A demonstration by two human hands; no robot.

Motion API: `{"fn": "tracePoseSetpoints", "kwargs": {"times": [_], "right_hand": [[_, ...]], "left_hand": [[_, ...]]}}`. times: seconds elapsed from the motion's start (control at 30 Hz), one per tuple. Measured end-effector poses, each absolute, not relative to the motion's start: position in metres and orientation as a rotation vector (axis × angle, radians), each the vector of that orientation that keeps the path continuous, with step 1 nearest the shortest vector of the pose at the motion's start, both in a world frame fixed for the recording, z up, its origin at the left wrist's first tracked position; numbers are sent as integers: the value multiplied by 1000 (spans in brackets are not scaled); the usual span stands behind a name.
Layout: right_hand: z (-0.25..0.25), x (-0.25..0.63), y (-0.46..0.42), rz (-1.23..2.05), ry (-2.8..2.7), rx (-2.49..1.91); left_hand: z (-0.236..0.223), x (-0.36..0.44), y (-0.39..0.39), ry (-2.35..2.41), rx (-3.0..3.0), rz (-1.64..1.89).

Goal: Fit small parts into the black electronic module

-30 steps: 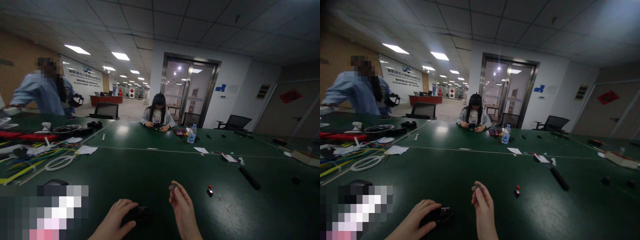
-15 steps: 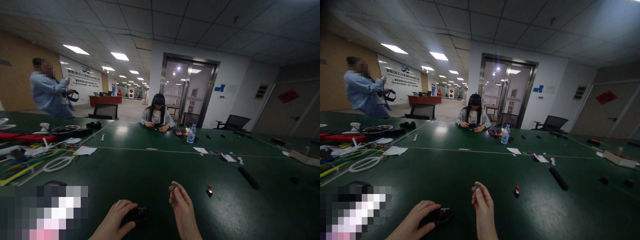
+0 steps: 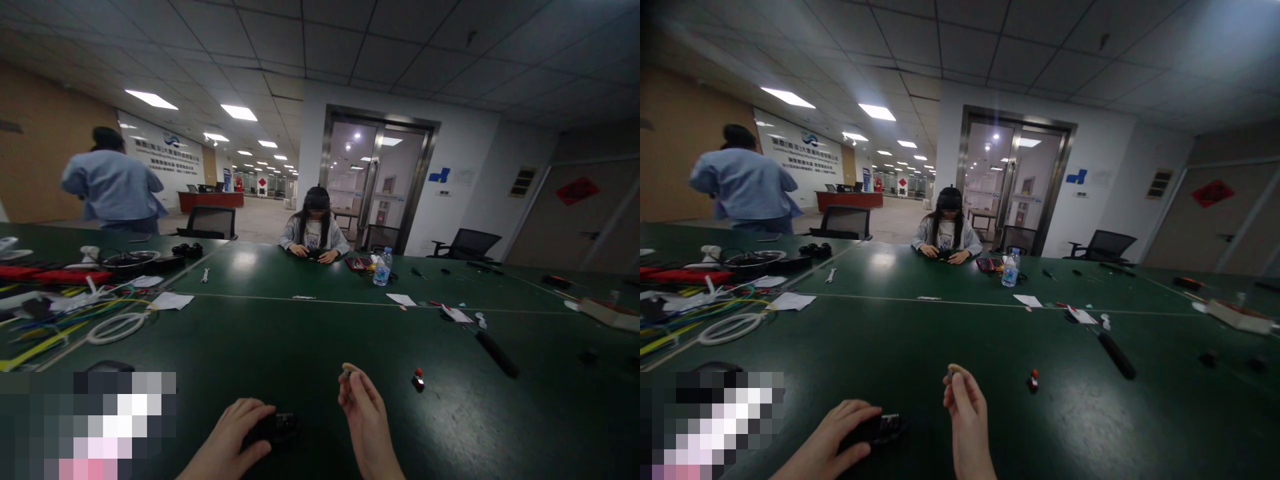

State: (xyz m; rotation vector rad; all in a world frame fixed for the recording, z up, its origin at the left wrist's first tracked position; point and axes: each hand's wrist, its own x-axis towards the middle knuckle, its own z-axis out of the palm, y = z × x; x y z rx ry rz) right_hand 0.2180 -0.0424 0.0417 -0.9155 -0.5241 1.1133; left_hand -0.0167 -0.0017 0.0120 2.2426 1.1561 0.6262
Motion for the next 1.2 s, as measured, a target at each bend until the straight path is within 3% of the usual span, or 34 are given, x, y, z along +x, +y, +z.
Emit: {"fn": "tracePoseSetpoints", "kwargs": {"times": [0.73, 1.2], "right_hand": [[41, 218, -42, 1071, -583, -1032], [46, 190, -51, 1003, -1443, -1417]], "left_hand": [[18, -15, -9, 1138, 2226, 715], [14, -16, -4, 1118, 2223, 650]]}}
